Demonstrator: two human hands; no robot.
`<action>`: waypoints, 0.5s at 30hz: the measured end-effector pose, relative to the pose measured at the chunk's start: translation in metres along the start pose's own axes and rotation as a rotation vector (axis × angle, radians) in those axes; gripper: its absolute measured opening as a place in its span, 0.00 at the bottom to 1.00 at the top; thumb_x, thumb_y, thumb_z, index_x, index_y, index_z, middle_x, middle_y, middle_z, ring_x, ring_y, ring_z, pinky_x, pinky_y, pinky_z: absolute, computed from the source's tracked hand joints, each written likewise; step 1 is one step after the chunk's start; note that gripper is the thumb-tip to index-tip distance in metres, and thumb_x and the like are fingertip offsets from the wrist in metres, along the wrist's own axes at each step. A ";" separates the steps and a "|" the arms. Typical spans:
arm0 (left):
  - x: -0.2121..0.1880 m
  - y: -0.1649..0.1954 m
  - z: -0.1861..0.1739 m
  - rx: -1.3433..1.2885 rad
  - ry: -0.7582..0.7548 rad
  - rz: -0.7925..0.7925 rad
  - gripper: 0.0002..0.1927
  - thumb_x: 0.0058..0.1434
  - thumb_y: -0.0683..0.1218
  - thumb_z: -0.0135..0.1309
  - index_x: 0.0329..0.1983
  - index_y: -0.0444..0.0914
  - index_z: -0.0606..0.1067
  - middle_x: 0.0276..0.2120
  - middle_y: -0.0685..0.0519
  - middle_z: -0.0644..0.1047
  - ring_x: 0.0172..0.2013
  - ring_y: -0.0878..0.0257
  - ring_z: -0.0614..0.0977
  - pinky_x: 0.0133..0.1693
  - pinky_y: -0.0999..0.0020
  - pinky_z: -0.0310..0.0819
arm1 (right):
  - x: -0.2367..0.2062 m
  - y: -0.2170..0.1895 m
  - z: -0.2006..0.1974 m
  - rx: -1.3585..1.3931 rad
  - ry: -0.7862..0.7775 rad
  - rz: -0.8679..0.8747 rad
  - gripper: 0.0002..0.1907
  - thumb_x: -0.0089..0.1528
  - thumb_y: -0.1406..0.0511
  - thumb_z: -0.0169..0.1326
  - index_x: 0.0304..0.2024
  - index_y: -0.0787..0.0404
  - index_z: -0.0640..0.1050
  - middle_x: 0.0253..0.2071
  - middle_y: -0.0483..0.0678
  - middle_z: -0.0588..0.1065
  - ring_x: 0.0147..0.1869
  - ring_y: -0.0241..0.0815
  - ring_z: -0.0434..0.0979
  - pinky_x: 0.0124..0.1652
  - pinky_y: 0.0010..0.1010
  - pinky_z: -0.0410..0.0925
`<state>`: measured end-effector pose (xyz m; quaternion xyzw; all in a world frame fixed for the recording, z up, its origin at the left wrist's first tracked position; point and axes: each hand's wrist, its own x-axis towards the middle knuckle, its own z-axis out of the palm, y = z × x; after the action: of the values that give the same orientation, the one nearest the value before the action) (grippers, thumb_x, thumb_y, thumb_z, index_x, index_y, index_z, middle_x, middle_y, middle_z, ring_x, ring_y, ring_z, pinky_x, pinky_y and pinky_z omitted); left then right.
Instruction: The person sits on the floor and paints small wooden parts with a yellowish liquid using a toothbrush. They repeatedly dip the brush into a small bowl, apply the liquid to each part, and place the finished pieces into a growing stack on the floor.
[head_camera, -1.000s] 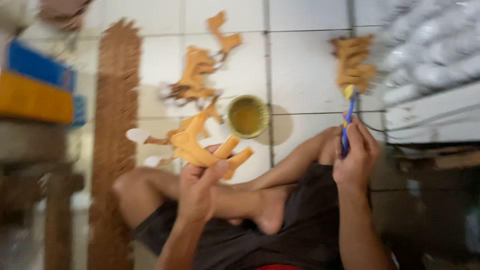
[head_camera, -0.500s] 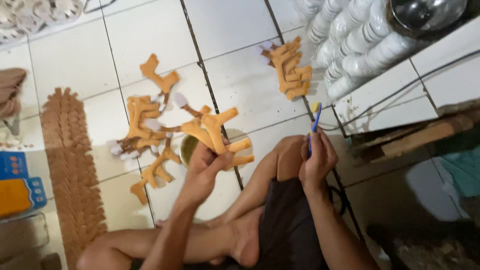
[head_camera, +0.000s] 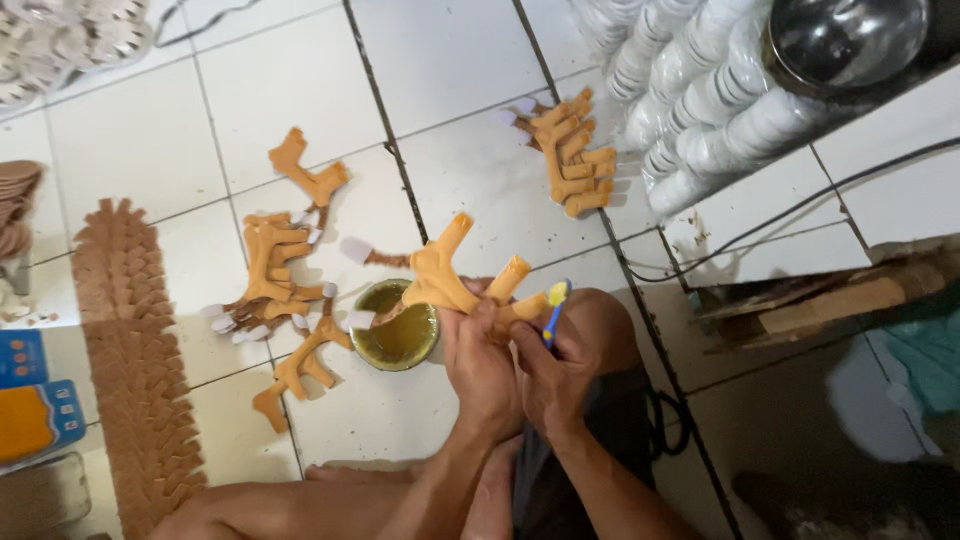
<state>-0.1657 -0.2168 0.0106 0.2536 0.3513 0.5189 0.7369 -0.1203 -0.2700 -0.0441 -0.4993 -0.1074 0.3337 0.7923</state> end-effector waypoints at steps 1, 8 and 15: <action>0.000 0.005 -0.003 0.037 -0.036 0.043 0.09 0.69 0.40 0.39 0.51 0.35 0.66 0.47 0.48 0.72 0.46 0.61 0.73 0.50 0.65 0.70 | -0.002 -0.003 0.003 -0.053 0.015 0.022 0.04 0.60 0.75 0.59 0.38 0.68 0.80 0.24 0.37 0.67 0.24 0.26 0.59 0.24 0.20 0.53; -0.004 0.024 -0.026 0.124 -0.017 0.047 0.14 0.76 0.50 0.39 0.50 0.34 0.69 0.44 0.48 0.72 0.43 0.62 0.72 0.45 0.65 0.66 | -0.003 -0.011 0.007 -0.261 -0.127 -0.075 0.03 0.63 0.73 0.60 0.36 0.70 0.81 0.24 0.39 0.69 0.25 0.26 0.62 0.25 0.21 0.54; -0.010 0.024 -0.025 -0.073 -0.087 0.141 0.10 0.76 0.47 0.39 0.47 0.35 0.66 0.43 0.49 0.70 0.47 0.61 0.71 0.56 0.63 0.67 | -0.027 -0.007 0.016 -0.277 -0.097 -0.077 0.06 0.62 0.71 0.57 0.41 0.67 0.80 0.25 0.38 0.68 0.25 0.26 0.63 0.25 0.20 0.57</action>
<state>-0.2022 -0.2183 0.0155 0.2732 0.2812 0.5705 0.7217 -0.1453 -0.2777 -0.0264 -0.5828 -0.2096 0.3090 0.7218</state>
